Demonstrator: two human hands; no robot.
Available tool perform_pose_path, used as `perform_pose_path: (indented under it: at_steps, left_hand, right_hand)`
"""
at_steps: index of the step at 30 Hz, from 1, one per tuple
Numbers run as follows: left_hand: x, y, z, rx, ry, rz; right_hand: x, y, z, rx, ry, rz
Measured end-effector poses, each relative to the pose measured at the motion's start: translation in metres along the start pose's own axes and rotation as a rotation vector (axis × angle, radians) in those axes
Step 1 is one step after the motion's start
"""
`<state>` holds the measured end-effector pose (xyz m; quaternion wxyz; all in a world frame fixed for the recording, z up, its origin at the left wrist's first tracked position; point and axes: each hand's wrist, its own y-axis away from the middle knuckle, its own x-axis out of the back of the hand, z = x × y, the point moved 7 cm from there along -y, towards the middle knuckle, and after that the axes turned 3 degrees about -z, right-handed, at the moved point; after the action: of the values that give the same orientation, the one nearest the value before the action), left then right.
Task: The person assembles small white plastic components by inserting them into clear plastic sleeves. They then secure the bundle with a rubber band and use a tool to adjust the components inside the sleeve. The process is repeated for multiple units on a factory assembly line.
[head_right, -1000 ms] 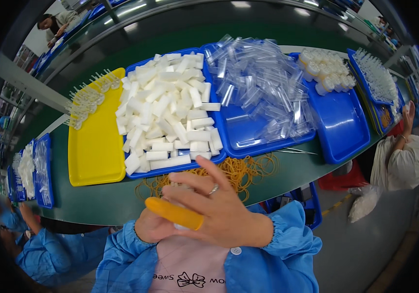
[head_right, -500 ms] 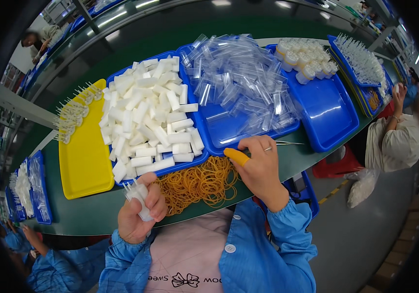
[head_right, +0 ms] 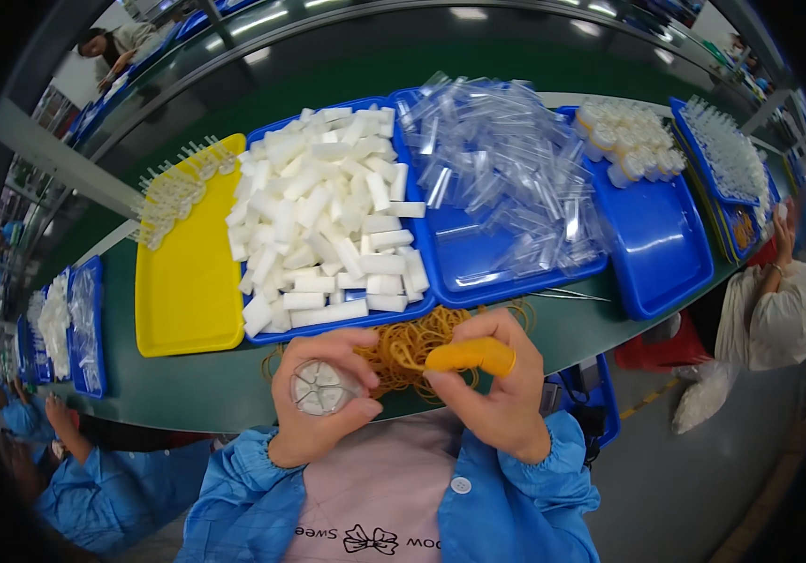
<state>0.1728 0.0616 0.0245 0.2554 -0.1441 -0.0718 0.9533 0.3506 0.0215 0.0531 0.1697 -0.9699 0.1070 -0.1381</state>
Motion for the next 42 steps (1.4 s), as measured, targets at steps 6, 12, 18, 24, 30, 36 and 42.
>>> perform_pose_path:
  at_steps: [6, 12, 18, 24, 30, 36, 42]
  left_hand:
    - [0.002, -0.010, 0.005, 0.117, -0.027, -0.027]
    - [0.003, -0.005, -0.006, 0.374, 0.393, 0.083]
    - [-0.006, -0.002, -0.019, 0.655, 0.902, 0.079]
    - [0.009, 0.001, -0.015, 0.585, 1.225, 0.166]
    - [-0.006, 0.008, -0.023, 0.738, 1.260, -0.023]
    - [0.004, 0.006, -0.025, 0.621, 1.062, 0.016]
    - [0.031, -0.007, -0.014, 0.216, 0.245, 0.261]
  right_hand:
    - [-0.021, 0.000, -0.011, 0.062, 0.026, -0.129]
    - [-0.048, 0.007, 0.000, -0.492, -1.001, -0.334]
    - [-0.051, 0.003, 0.013, -0.412, -0.979, -0.195]
    - [-0.058, 0.004, 0.005, -0.498, -1.102, -0.361]
    - [-0.067, 0.007, -0.010, -0.414, -1.411, -0.558]
    - [-0.065, 0.013, 0.016, -0.526, -1.103, -0.361]
    - [-0.071, 0.014, 0.012, -0.711, -1.284, -0.438]
